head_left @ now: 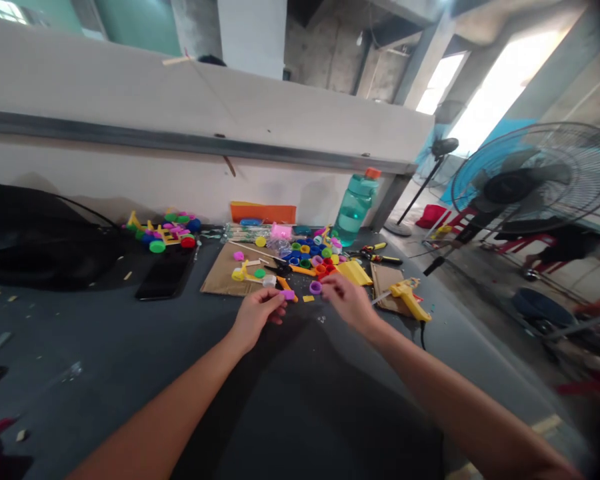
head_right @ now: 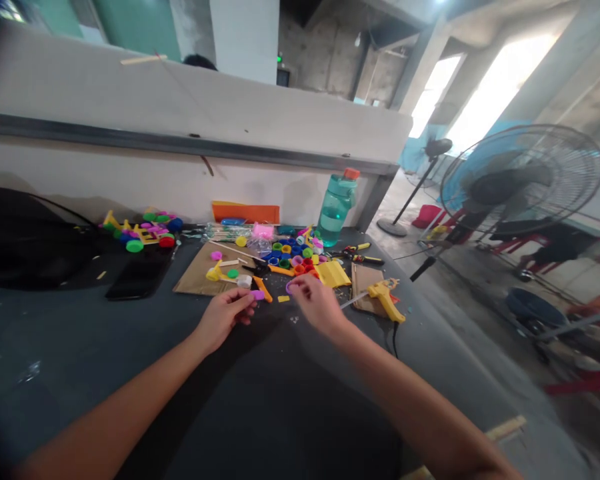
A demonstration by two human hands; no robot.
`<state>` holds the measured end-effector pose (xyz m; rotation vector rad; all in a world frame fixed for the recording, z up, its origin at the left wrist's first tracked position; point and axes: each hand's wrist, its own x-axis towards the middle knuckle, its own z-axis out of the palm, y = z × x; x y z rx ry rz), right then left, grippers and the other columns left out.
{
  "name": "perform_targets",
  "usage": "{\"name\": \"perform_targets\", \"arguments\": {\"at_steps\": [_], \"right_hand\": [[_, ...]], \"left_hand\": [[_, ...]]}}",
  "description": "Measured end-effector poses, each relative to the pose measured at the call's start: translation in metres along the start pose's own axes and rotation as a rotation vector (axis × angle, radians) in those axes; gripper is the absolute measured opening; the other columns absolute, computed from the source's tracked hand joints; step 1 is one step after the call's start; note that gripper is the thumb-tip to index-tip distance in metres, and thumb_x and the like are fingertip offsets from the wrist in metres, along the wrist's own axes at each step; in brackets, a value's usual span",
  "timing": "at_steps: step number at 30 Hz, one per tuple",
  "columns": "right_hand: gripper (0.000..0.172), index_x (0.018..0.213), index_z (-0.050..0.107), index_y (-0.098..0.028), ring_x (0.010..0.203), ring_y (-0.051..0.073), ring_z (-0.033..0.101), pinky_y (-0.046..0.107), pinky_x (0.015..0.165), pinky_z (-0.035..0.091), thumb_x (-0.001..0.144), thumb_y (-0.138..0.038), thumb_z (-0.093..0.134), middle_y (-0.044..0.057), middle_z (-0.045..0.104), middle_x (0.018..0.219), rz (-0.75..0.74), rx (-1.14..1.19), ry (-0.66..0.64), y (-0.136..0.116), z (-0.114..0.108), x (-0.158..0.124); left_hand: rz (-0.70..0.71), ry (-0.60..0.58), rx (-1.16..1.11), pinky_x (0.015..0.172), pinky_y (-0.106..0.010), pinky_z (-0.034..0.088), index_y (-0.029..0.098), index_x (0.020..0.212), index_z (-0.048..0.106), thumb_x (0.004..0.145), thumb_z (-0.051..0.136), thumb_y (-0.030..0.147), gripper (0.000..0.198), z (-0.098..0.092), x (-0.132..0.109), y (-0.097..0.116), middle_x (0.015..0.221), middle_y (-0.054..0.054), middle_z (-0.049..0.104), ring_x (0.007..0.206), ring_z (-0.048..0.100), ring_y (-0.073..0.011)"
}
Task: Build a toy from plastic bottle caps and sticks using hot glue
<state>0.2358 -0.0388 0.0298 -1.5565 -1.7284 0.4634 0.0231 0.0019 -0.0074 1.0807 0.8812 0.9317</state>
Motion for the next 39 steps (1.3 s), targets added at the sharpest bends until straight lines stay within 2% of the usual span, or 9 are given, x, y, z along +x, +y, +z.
{"name": "perform_targets", "arguments": {"at_steps": [2, 4, 6, 8, 11, 13, 18, 22, 39], "right_hand": [[0.024, 0.099, 0.058, -0.019, 0.073, 0.019, 0.061, 0.029, 0.066, 0.046, 0.083, -0.033, 0.048, 0.006, 0.066, 0.081, 0.055, -0.281, 0.22, 0.023, -0.039, -0.005], [0.028, 0.102, 0.058, -0.015, 0.091, 0.026, 0.058, 0.037, 0.078, 0.044, 0.079, -0.03, 0.051, 0.012, 0.065, 0.092, 0.161, -0.626, 0.317, 0.053, -0.075, -0.014], [0.038, 0.106, 0.056, -0.008, 0.101, 0.032, 0.053, 0.043, 0.083, 0.042, 0.076, -0.031, 0.054, 0.02, 0.061, 0.102, 0.298, -0.831, 0.319, 0.079, -0.101, -0.025], [0.041, 0.106, 0.056, -0.006, 0.102, 0.034, 0.053, 0.045, 0.082, 0.043, 0.075, -0.033, 0.056, 0.023, 0.059, 0.103, 0.34, -0.87, 0.3, 0.094, -0.111, -0.035], [0.037, 0.107, 0.055, -0.012, 0.097, 0.028, 0.056, 0.041, 0.08, 0.046, 0.079, -0.036, 0.052, 0.018, 0.059, 0.104, 0.152, -0.643, 0.323, 0.08, -0.094, -0.042], [0.033, 0.106, 0.054, -0.016, 0.079, 0.02, 0.061, 0.033, 0.069, 0.051, 0.082, -0.038, 0.049, 0.01, 0.063, 0.089, 0.103, -0.282, 0.212, 0.053, -0.066, -0.04], [0.025, 0.092, 0.058, -0.019, 0.066, 0.014, 0.062, 0.022, 0.047, 0.049, 0.078, -0.039, 0.055, 0.002, 0.062, 0.077, 0.238, 0.378, -0.151, -0.008, 0.015, -0.019], [0.028, 0.079, 0.059, -0.016, 0.054, 0.011, 0.058, 0.019, 0.041, 0.046, 0.071, -0.042, 0.064, 0.0, 0.06, 0.065, 0.338, 0.574, -0.196, -0.016, 0.051, -0.008], [0.029, 0.072, 0.061, -0.015, 0.049, 0.008, 0.052, 0.018, 0.042, 0.043, 0.071, -0.044, 0.067, -0.002, 0.058, 0.061, 0.292, 0.635, -0.191, -0.006, 0.054, -0.012]], "left_hand": [[0.0, 0.027, -0.038, 0.045, -0.018, 0.045, 0.014, 0.081, 0.064, 0.065, 0.07, 0.038, 0.03, -0.001, 0.001, 0.0, 0.071, -0.001, 0.059, 0.058, 0.055, -0.0092], [-0.007, 0.046, -0.066, 0.045, -0.017, 0.044, 0.014, 0.08, 0.064, 0.063, 0.072, 0.037, 0.029, -0.001, 0.002, 0.0, 0.07, 0.0, 0.058, 0.058, 0.054, -0.0087], [-0.01, 0.054, -0.088, 0.045, -0.017, 0.044, 0.014, 0.078, 0.064, 0.063, 0.072, 0.036, 0.028, -0.001, 0.002, 0.0, 0.069, 0.0, 0.057, 0.057, 0.053, -0.0081], [-0.01, 0.055, -0.094, 0.045, -0.017, 0.044, 0.014, 0.075, 0.063, 0.064, 0.071, 0.037, 0.027, 0.0, 0.002, 0.0, 0.068, 0.0, 0.057, 0.056, 0.053, -0.0077], [-0.004, 0.045, -0.039, 0.046, -0.018, 0.044, 0.014, 0.075, 0.063, 0.066, 0.069, 0.039, 0.028, 0.001, 0.0, 0.0, 0.069, -0.001, 0.058, 0.056, 0.053, -0.0085], [0.004, 0.023, 0.031, 0.047, -0.019, 0.045, 0.013, 0.078, 0.064, 0.067, 0.068, 0.039, 0.028, 0.004, -0.002, 0.001, 0.071, -0.003, 0.059, 0.057, 0.054, -0.0094], [0.026, -0.03, 0.135, 0.047, -0.02, 0.044, 0.014, 0.079, 0.066, 0.068, 0.067, 0.038, 0.027, 0.008, -0.007, 0.002, 0.068, -0.002, 0.06, 0.056, 0.054, -0.01], [0.042, -0.059, 0.152, 0.047, -0.02, 0.044, 0.014, 0.076, 0.065, 0.07, 0.066, 0.036, 0.023, 0.008, -0.008, 0.003, 0.063, 0.001, 0.059, 0.056, 0.055, -0.0104], [0.045, -0.085, 0.289, 0.052, -0.022, 0.047, 0.014, 0.077, 0.064, 0.073, 0.063, 0.035, 0.021, 0.009, -0.007, 0.0, 0.062, 0.0, 0.06, 0.056, 0.055, -0.0108]]}}
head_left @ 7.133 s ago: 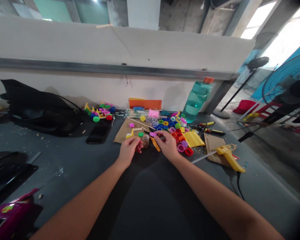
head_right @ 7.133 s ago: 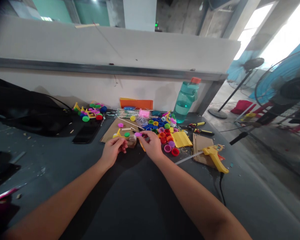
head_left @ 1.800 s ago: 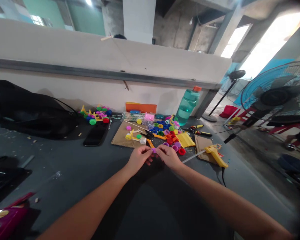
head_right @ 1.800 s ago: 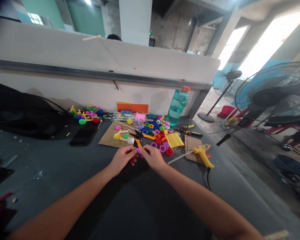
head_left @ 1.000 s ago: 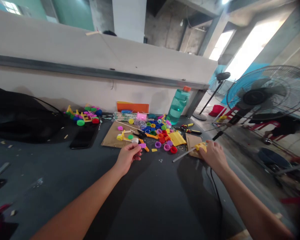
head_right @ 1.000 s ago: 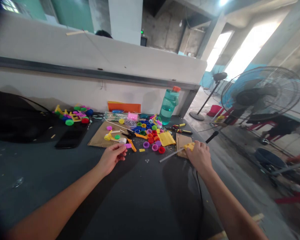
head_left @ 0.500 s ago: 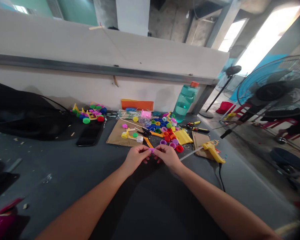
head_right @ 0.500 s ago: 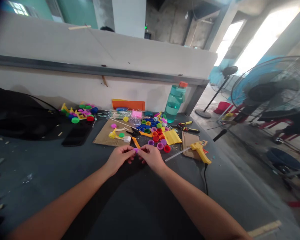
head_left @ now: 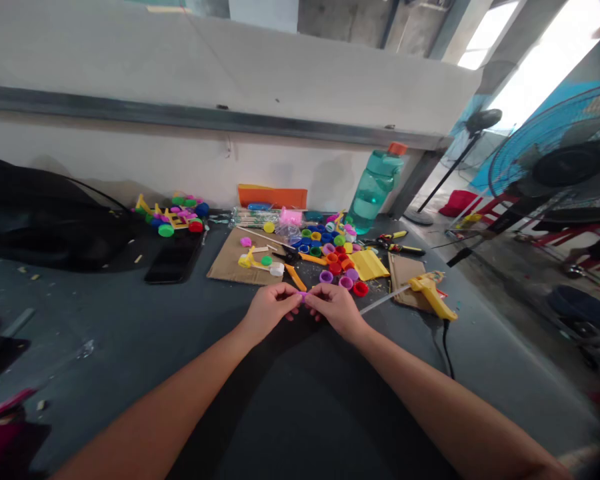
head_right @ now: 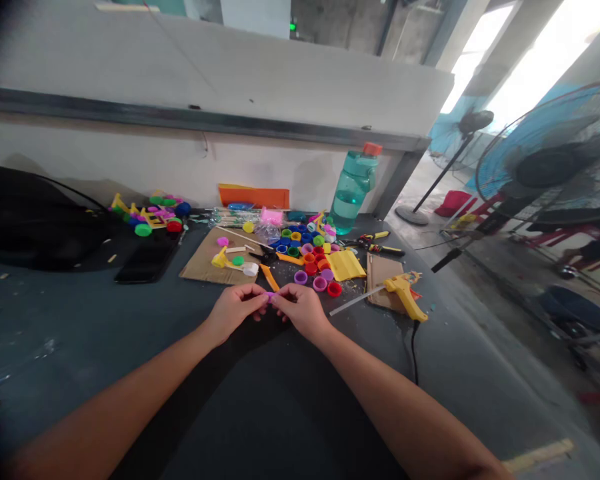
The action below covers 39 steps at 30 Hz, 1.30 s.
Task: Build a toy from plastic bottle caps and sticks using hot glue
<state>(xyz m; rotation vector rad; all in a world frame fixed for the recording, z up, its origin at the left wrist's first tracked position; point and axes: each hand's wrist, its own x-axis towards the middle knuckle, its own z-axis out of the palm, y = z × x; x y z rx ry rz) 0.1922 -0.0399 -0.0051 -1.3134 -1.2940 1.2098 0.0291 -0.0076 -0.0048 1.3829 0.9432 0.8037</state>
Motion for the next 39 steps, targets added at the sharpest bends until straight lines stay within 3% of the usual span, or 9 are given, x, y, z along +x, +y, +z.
{"name": "perform_targets", "arguments": {"at_steps": [15, 21, 25, 32, 39], "right_hand": [[0.023, 0.072, 0.062, -0.015, 0.043, 0.007, 0.05, 0.017, 0.04, 0.041, 0.07, -0.038, 0.066, -0.004, 0.056, 0.053, 0.04, -0.053, -0.001, 0.0017, 0.0027, 0.0002], [0.026, 0.072, 0.061, -0.015, 0.048, 0.008, 0.053, 0.018, 0.039, 0.043, 0.074, -0.042, 0.062, -0.002, 0.058, 0.061, 0.005, -0.027, -0.039, 0.0008, 0.0008, 0.0004], [0.025, 0.071, 0.061, -0.016, 0.043, 0.007, 0.05, 0.018, 0.039, 0.041, 0.076, -0.04, 0.06, -0.003, 0.055, 0.055, -0.033, -0.092, -0.019, 0.0008, -0.0009, 0.0004], [0.027, 0.076, 0.061, -0.016, 0.049, 0.009, 0.053, 0.018, 0.038, 0.042, 0.075, -0.043, 0.061, -0.001, 0.059, 0.064, -0.025, -0.058, -0.036, 0.0024, 0.0012, 0.0006], [0.026, 0.075, 0.06, -0.016, 0.044, 0.007, 0.05, 0.019, 0.04, 0.041, 0.076, -0.042, 0.06, -0.002, 0.058, 0.06, -0.015, -0.127, -0.034, 0.0064, 0.0019, 0.0008]], "left_hand": [[-0.018, -0.009, -0.028, 0.052, -0.021, 0.047, 0.014, 0.076, 0.064, 0.072, 0.065, 0.032, 0.019, 0.0002, -0.0008, 0.0028, 0.064, 0.0, 0.063, 0.055, 0.055, -0.0091], [-0.017, -0.008, -0.019, 0.052, -0.021, 0.047, 0.014, 0.077, 0.063, 0.072, 0.065, 0.034, 0.02, 0.0003, 0.0001, 0.0015, 0.063, 0.0, 0.062, 0.056, 0.055, -0.0097], [-0.022, -0.005, -0.014, 0.052, -0.021, 0.047, 0.014, 0.076, 0.063, 0.072, 0.065, 0.033, 0.02, 0.0005, 0.0003, -0.0001, 0.063, 0.001, 0.061, 0.055, 0.055, -0.0096], [-0.009, 0.003, -0.038, 0.051, -0.021, 0.047, 0.015, 0.076, 0.063, 0.073, 0.063, 0.034, 0.02, 0.0004, 0.0004, 0.0011, 0.062, 0.001, 0.06, 0.055, 0.055, -0.0101], [-0.022, 0.01, 0.006, 0.05, -0.021, 0.047, 0.014, 0.075, 0.063, 0.072, 0.065, 0.033, 0.02, 0.0006, 0.0011, 0.0, 0.062, 0.0, 0.061, 0.054, 0.054, -0.0096]]}}
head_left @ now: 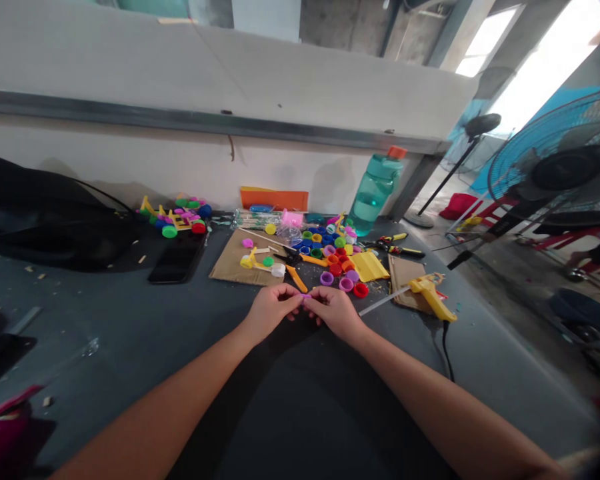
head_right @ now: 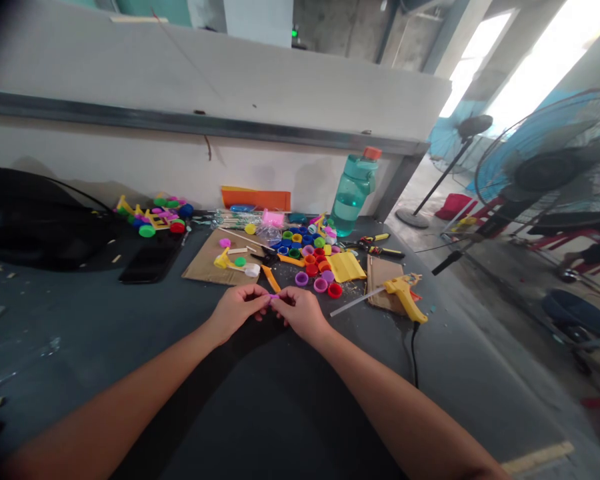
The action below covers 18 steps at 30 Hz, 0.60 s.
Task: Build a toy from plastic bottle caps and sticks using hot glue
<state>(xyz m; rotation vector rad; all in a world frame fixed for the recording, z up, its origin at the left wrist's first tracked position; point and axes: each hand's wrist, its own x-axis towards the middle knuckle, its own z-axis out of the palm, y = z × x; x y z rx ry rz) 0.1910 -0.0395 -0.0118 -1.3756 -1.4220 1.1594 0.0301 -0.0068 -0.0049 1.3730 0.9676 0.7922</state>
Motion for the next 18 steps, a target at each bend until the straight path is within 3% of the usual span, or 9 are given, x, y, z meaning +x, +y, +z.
{"name": "perform_targets", "arguments": {"at_steps": [3, 5, 7, 10, 18], "right_hand": [[0.026, 0.088, 0.059, -0.018, 0.051, 0.01, 0.055, 0.02, 0.043, 0.044, 0.074, -0.039, 0.062, 0.0, 0.062, 0.068, -0.056, -0.037, 0.025, 0.0, 0.0, -0.001], [0.031, 0.099, 0.058, -0.02, 0.065, 0.013, 0.06, 0.022, 0.052, 0.047, 0.071, -0.032, 0.066, 0.001, 0.065, 0.08, -0.17, -0.125, 0.074, -0.002, -0.002, -0.002], [0.028, 0.099, 0.061, -0.021, 0.075, 0.015, 0.061, 0.025, 0.061, 0.049, 0.072, -0.026, 0.066, 0.003, 0.066, 0.087, -0.313, -0.266, 0.12, -0.005, -0.003, -0.004], [0.015, 0.092, 0.066, -0.022, 0.075, 0.015, 0.06, 0.026, 0.065, 0.048, 0.077, -0.024, 0.062, 0.003, 0.066, 0.084, -0.441, -0.417, 0.146, -0.01, -0.005, -0.007], [0.018, 0.094, 0.066, -0.022, 0.073, 0.016, 0.06, 0.026, 0.063, 0.048, 0.078, -0.028, 0.061, 0.004, 0.067, 0.086, -0.448, -0.439, 0.173, -0.011, -0.008, -0.008]], "left_hand": [[-0.003, 0.0, -0.04, 0.051, -0.021, 0.047, 0.014, 0.076, 0.063, 0.072, 0.065, 0.036, 0.022, -0.001, 0.001, -0.001, 0.062, 0.0, 0.06, 0.054, 0.054, -0.0094], [-0.008, -0.009, -0.072, 0.051, -0.021, 0.046, 0.014, 0.077, 0.064, 0.071, 0.066, 0.037, 0.024, -0.001, 0.001, -0.001, 0.063, 0.0, 0.059, 0.054, 0.054, -0.0093], [-0.018, -0.024, -0.09, 0.051, -0.021, 0.046, 0.013, 0.077, 0.064, 0.07, 0.067, 0.038, 0.025, -0.001, 0.0, 0.0, 0.063, 0.0, 0.059, 0.054, 0.053, -0.0094], [-0.026, -0.052, -0.116, 0.051, -0.021, 0.045, 0.014, 0.075, 0.063, 0.071, 0.066, 0.037, 0.024, -0.001, 0.0, 0.002, 0.06, 0.0, 0.058, 0.054, 0.053, -0.0097], [-0.059, -0.078, -0.174, 0.052, -0.022, 0.045, 0.014, 0.071, 0.062, 0.073, 0.063, 0.037, 0.023, -0.004, 0.001, 0.0, 0.061, -0.001, 0.059, 0.057, 0.055, -0.0109]]}}
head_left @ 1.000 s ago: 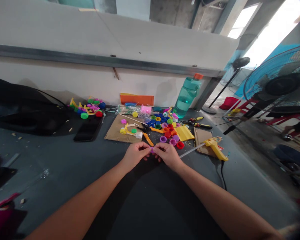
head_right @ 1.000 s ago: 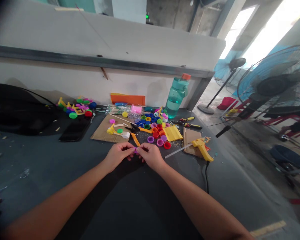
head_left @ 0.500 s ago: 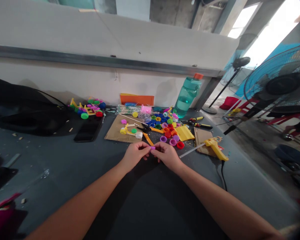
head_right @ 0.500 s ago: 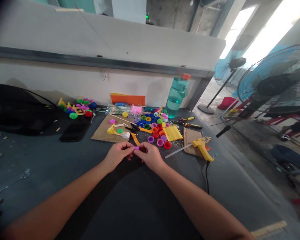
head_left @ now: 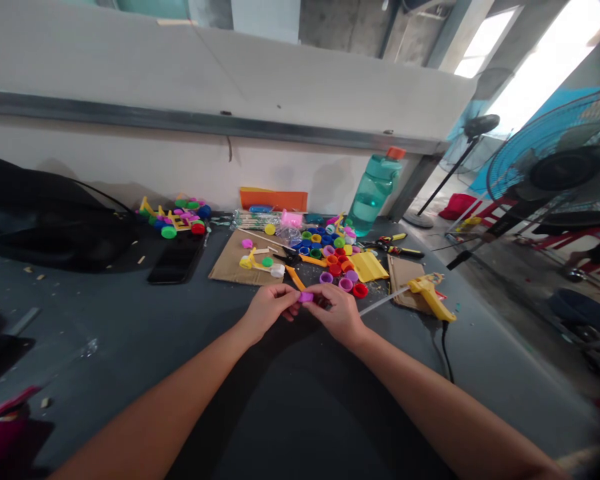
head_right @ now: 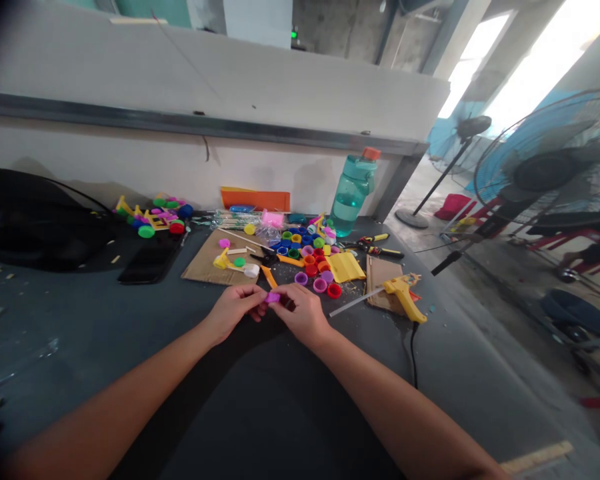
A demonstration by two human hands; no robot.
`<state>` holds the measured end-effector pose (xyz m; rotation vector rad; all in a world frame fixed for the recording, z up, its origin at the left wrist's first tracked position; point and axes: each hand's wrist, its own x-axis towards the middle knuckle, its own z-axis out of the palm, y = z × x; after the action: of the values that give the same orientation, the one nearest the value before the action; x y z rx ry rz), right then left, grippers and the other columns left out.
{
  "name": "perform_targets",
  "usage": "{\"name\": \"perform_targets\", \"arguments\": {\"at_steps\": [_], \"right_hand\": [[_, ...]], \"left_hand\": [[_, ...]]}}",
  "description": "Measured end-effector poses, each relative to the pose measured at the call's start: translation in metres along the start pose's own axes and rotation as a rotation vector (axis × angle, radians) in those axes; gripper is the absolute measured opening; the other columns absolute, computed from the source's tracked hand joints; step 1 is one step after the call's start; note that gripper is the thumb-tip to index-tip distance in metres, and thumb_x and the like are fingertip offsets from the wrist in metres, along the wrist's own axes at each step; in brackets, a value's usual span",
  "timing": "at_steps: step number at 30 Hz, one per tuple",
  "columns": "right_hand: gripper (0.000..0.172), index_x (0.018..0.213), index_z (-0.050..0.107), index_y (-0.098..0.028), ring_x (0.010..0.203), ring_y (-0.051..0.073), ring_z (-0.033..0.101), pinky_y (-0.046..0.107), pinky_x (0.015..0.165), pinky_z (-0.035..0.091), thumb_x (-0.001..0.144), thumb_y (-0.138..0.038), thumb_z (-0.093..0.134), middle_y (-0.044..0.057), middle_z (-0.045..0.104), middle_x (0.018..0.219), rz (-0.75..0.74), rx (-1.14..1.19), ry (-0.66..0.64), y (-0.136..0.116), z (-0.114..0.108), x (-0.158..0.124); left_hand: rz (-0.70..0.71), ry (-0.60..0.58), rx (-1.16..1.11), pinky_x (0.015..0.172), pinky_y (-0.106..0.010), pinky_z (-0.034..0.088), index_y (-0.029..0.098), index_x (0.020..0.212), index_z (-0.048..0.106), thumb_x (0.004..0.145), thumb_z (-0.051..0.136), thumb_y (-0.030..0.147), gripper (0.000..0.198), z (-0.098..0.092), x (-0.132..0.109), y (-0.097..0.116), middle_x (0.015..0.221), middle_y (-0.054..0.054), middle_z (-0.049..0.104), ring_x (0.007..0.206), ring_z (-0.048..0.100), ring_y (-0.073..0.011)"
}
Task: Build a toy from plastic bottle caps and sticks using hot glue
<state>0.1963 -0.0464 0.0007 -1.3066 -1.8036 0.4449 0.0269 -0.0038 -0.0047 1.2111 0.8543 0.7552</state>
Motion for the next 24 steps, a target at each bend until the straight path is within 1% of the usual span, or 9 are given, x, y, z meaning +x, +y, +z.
{"name": "perform_targets", "arguments": {"at_steps": [3, 5, 9, 12, 15, 17, 20, 22, 24], "right_hand": [[0.023, 0.098, 0.065, -0.022, 0.081, 0.017, 0.06, 0.027, 0.07, 0.048, 0.076, -0.025, 0.064, 0.004, 0.067, 0.09, -0.056, 0.02, -0.02, 0.0008, 0.0004, 0.0003], [0.02, 0.096, 0.065, -0.022, 0.08, 0.016, 0.06, 0.027, 0.071, 0.047, 0.076, -0.022, 0.062, 0.003, 0.067, 0.086, -0.084, 0.022, -0.029, -0.0001, 0.0007, 0.0004], [0.015, 0.091, 0.066, -0.021, 0.075, 0.015, 0.06, 0.026, 0.068, 0.047, 0.078, -0.02, 0.059, 0.003, 0.066, 0.082, -0.077, -0.001, -0.013, -0.0017, 0.0017, -0.0002], [0.02, 0.096, 0.065, -0.023, 0.079, 0.017, 0.06, 0.028, 0.071, 0.048, 0.077, -0.023, 0.06, 0.004, 0.067, 0.087, -0.053, -0.013, -0.015, -0.0001, 0.0019, -0.0007], [0.025, 0.1, 0.064, -0.023, 0.078, 0.017, 0.06, 0.029, 0.069, 0.049, 0.076, -0.029, 0.064, 0.005, 0.067, 0.09, -0.003, -0.01, -0.002, 0.0026, 0.0005, -0.0005], [0.02, 0.094, 0.066, -0.022, 0.071, 0.016, 0.059, 0.027, 0.063, 0.048, 0.077, -0.03, 0.063, 0.004, 0.067, 0.083, 0.028, 0.001, 0.012, 0.0035, -0.0003, -0.0001], [0.016, 0.088, 0.067, -0.021, 0.069, 0.015, 0.059, 0.027, 0.061, 0.048, 0.078, -0.032, 0.062, 0.004, 0.066, 0.079, 0.079, 0.062, 0.012, 0.0038, 0.0007, 0.0004], [0.02, 0.09, 0.066, -0.021, 0.067, 0.015, 0.059, 0.026, 0.059, 0.048, 0.077, -0.034, 0.063, 0.004, 0.067, 0.079, 0.16, 0.166, 0.008, 0.0047, 0.0027, 0.0008], [0.023, 0.089, 0.066, -0.019, 0.058, 0.013, 0.057, 0.024, 0.052, 0.047, 0.076, -0.038, 0.063, 0.003, 0.065, 0.072, 0.274, 0.285, -0.001, 0.0067, 0.0047, 0.0013]], "left_hand": [[0.005, -0.009, 0.02, 0.053, -0.022, 0.045, 0.014, 0.071, 0.062, 0.072, 0.064, 0.037, 0.024, 0.0001, -0.0005, 0.0001, 0.059, 0.0, 0.058, 0.055, 0.054, -0.0102], [0.005, -0.019, 0.027, 0.053, -0.022, 0.044, 0.014, 0.07, 0.061, 0.073, 0.064, 0.037, 0.023, 0.0004, -0.001, 0.0005, 0.058, 0.0, 0.058, 0.054, 0.053, -0.0095], [0.003, -0.038, 0.043, 0.054, -0.022, 0.044, 0.013, 0.071, 0.062, 0.073, 0.064, 0.037, 0.023, 0.0011, -0.0015, 0.0013, 0.06, 0.0, 0.058, 0.055, 0.053, -0.0095], [0.011, -0.027, 0.047, 0.053, -0.022, 0.044, 0.013, 0.072, 0.062, 0.072, 0.065, 0.037, 0.024, 0.001, -0.0016, 0.0013, 0.06, 0.0, 0.058, 0.055, 0.053, -0.0097], [0.029, 0.007, 0.018, 0.052, -0.022, 0.044, 0.014, 0.073, 0.062, 0.073, 0.064, 0.038, 0.024, 0.0004, -0.0015, 0.0015, 0.061, 0.0, 0.057, 0.056, 0.053, -0.0101], [0.027, 0.017, 0.007, 0.051, -0.022, 0.045, 0.014, 0.074, 0.062, 0.073, 0.064, 0.038, 0.025, 0.0, -0.0014, 0.0019, 0.062, 0.0, 0.057, 0.057, 0.054, -0.0105], [0.018, 0.015, 0.014, 0.051, -0.022, 0.045, 0.014, 0.074, 0.062, 0.071, 0.065, 0.039, 0.025, -0.0002, -0.0011, 0.0024, 0.064, -0.001, 0.057, 0.059, 0.054, -0.0112], [0.024, 0.023, 0.02, 0.051, -0.022, 0.045, 0.014, 0.074, 0.062, 0.071, 0.065, 0.038, 0.025, -0.0001, -0.0011, 0.0023, 0.064, -0.001, 0.057, 0.059, 0.054, -0.0113], [0.037, 0.034, 0.022, 0.051, -0.022, 0.045, 0.014, 0.074, 0.062, 0.071, 0.065, 0.038, 0.024, 0.0001, -0.0013, 0.0021, 0.065, -0.001, 0.057, 0.059, 0.054, -0.0112]]}}
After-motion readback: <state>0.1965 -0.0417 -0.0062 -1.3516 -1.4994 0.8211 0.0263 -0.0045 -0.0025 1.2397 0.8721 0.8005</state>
